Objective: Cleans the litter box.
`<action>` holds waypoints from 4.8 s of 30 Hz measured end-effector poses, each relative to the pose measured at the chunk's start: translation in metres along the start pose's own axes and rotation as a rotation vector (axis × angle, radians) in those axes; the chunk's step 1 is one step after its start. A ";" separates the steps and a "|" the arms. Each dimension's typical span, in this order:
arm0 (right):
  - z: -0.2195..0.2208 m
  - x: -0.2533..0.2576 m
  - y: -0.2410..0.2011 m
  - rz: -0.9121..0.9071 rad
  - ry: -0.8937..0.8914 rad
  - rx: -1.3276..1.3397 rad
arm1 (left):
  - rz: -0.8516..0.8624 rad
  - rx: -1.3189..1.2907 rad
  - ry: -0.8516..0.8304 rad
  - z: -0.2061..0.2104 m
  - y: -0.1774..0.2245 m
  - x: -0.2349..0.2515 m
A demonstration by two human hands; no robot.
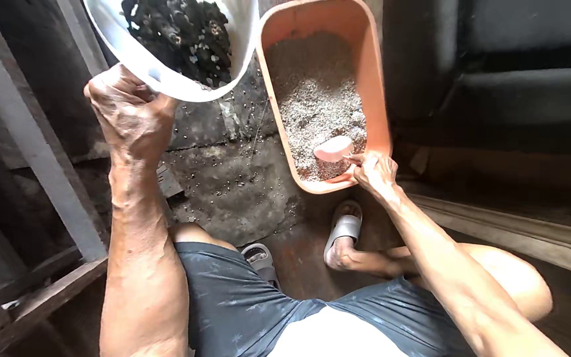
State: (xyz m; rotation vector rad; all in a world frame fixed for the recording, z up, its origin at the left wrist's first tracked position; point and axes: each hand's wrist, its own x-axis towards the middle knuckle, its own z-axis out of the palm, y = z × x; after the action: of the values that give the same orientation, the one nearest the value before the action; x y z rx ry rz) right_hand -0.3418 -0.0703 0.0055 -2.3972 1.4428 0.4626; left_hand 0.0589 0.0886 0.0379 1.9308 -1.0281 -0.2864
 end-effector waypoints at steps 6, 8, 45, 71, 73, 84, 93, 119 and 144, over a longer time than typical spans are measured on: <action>-0.010 0.103 -0.029 0.028 -0.026 -0.056 | -0.054 0.084 -0.011 -0.012 -0.001 -0.006; -0.015 0.131 -0.041 0.011 -0.011 -0.059 | -0.070 0.081 -0.011 -0.015 0.000 -0.009; -0.019 0.003 0.052 0.130 -0.007 -0.112 | -0.012 -0.020 -0.024 0.003 -0.001 0.006; 0.037 0.167 -0.089 0.034 0.055 0.246 | -0.040 0.042 0.032 -0.014 0.003 -0.009; 0.038 0.170 -0.084 0.055 0.071 0.270 | -0.046 0.062 0.029 -0.013 0.003 -0.009; 0.031 0.159 -0.033 0.120 0.049 0.215 | -0.036 0.027 0.007 -0.005 0.000 -0.002; 0.057 0.021 -0.018 -0.047 0.048 0.142 | -0.025 -0.037 0.004 0.004 -0.001 0.008; 0.044 -0.048 0.011 0.212 0.126 0.266 | -0.172 -0.062 0.122 0.013 0.013 0.002; 0.031 -0.073 0.035 0.455 0.064 0.683 | -0.327 0.283 0.426 -0.037 0.121 -0.120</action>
State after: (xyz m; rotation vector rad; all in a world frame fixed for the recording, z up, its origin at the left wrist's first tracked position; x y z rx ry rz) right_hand -0.4089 -0.0154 0.0046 -1.5655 1.8096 -0.0293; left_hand -0.0624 0.1717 0.1324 2.2861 -0.4902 0.0978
